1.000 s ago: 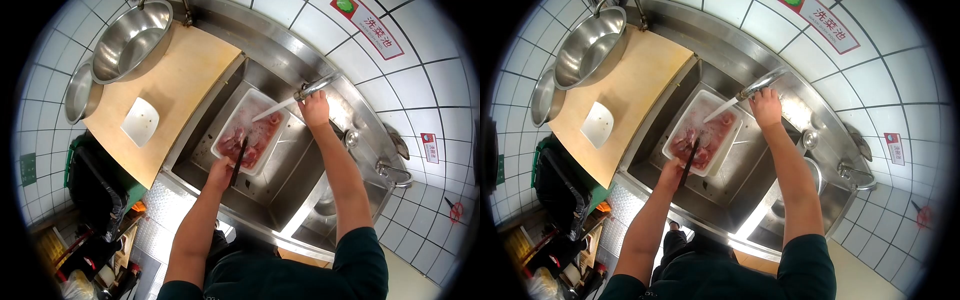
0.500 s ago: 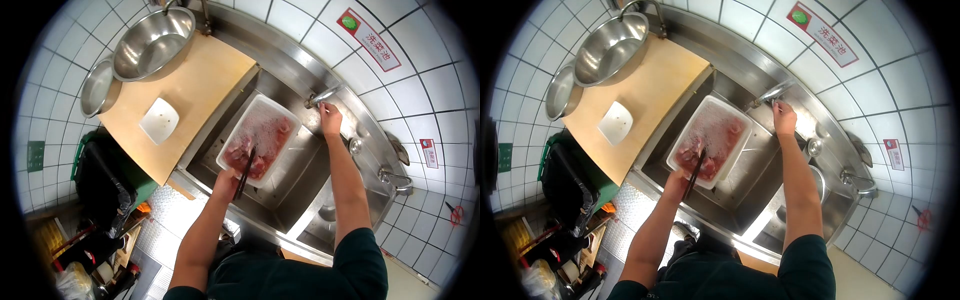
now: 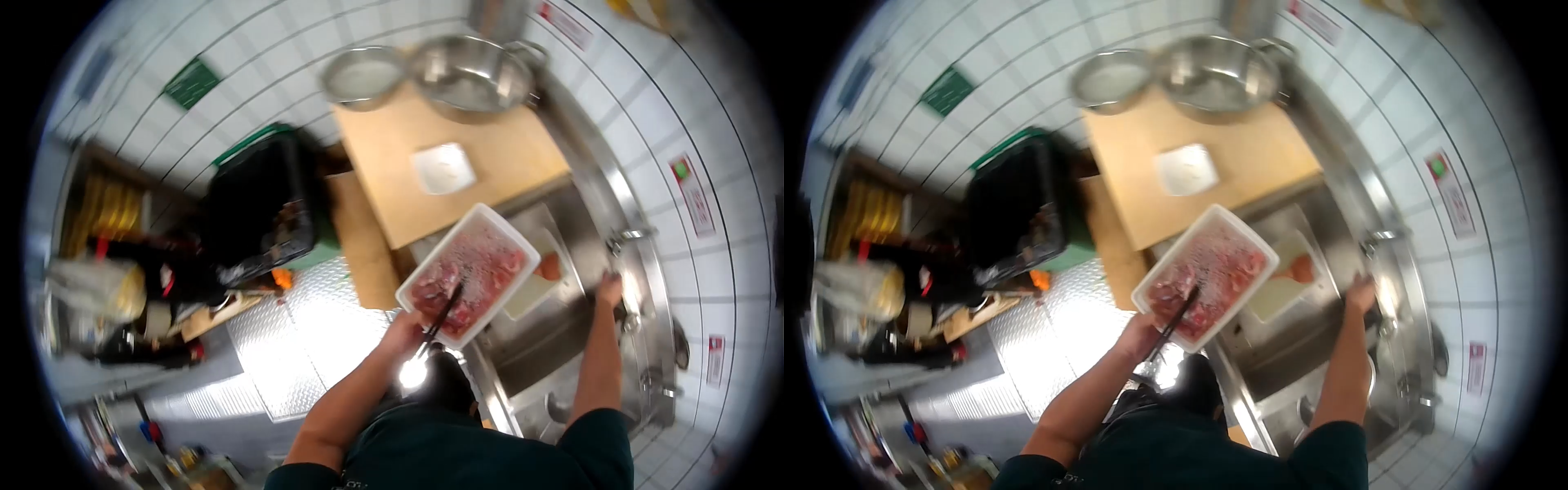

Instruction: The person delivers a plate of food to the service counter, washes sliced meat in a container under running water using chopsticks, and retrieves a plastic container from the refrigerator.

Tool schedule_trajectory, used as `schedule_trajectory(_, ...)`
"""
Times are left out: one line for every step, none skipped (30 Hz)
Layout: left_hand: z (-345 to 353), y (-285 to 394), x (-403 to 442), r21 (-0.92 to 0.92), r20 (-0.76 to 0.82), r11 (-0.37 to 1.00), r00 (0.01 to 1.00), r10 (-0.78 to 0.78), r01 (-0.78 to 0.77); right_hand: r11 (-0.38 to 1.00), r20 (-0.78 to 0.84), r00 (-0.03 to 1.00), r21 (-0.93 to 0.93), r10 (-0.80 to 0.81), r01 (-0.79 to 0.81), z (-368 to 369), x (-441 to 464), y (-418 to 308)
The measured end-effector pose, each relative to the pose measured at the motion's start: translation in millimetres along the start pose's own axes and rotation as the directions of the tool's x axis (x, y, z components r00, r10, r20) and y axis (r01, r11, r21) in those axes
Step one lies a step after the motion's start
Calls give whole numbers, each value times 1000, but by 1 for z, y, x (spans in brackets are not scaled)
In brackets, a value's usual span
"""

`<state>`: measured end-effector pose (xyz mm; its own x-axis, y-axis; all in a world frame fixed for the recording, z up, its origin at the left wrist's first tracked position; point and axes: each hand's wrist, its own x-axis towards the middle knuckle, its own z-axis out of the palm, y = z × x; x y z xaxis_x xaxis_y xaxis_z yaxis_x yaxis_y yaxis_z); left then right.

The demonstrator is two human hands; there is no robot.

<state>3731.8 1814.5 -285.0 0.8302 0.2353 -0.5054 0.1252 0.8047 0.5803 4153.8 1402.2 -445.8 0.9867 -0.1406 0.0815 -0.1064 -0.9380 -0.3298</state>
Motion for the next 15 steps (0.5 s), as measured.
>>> schedule_trajectory(-25, 0, -13, -37, 38, 999, 999, 2, 0, 998, 10, 998, 37, -54, 54, 2, -16, -1)
schedule_trajectory(-30, 11, -37, -96, 16, 995, 1000, 12, -11, 993, -26, 994, 42, -109, 110, 13, -32, 0)
schedule_trajectory(-46, 16, -55, -87, -10, 995, 998, 56, -56, 967, -15, 991, 217, -136, 136, 18, -51, -6)
schedule_trajectory(-66, 17, -72, -78, -38, 992, 994, 99, -102, 949, 13, 992, 292, -127, 117, 19, -72, -20)
schedule_trajectory(-85, 23, -91, -83, -62, 992, 994, 92, -97, 965, 87, 987, 239, -136, 112, -9, -110, -59)
schedule_trajectory(-106, 28, -111, -88, -81, 992, 993, 81, -89, 907, 36, 960, 341, -276, 248, -3, -135, -72)
schedule_trajectory(-131, 30, -130, -88, -55, 992, 995, 81, -86, 928, 139, 946, 278, -294, 248, -17, -163, -104)
schedule_trajectory(-146, 35, -153, -146, -92, 979, 987, 131, -143, 885, 172, 922, 387, -346, 260, -37, -200, -142)
schedule_trajectory(-151, 50, -189, -166, -92, 970, 982, 164, -177, 722, 10, 852, 537, -523, 437, -22, -227, -158)
schedule_trajectory(-160, 82, -224, -205, -86, 962, 982, 167, -181, 693, 13, 767, 440, -641, 571, 2, -228, -165)
schedule_trajectory(-179, 79, -253, -208, -147, 950, 967, 207, -235, 716, 89, 776, 460, -625, 524, -11, -269, -204)
schedule_trajectory(-196, 75, -278, -215, -206, 937, 950, 233, -276, 748, 173, 780, 465, -601, 474, -26, -314, -233)
schedule_trajectory(-212, 73, -302, -223, -259, 924, 932, 252, -311, 712, 181, 738, 484, -650, 508, -25, -342, -256)
schedule_trajectory(-231, 69, -328, -230, -297, 902, 909, 293, -366, 678, 187, 698, 501, -691, 538, -25, -372, -278)
schedule_trajectory(-252, 65, -356, -231, -334, 879, 883, 331, -417, 644, 192, 658, 519, -728, 562, -23, -400, -301)
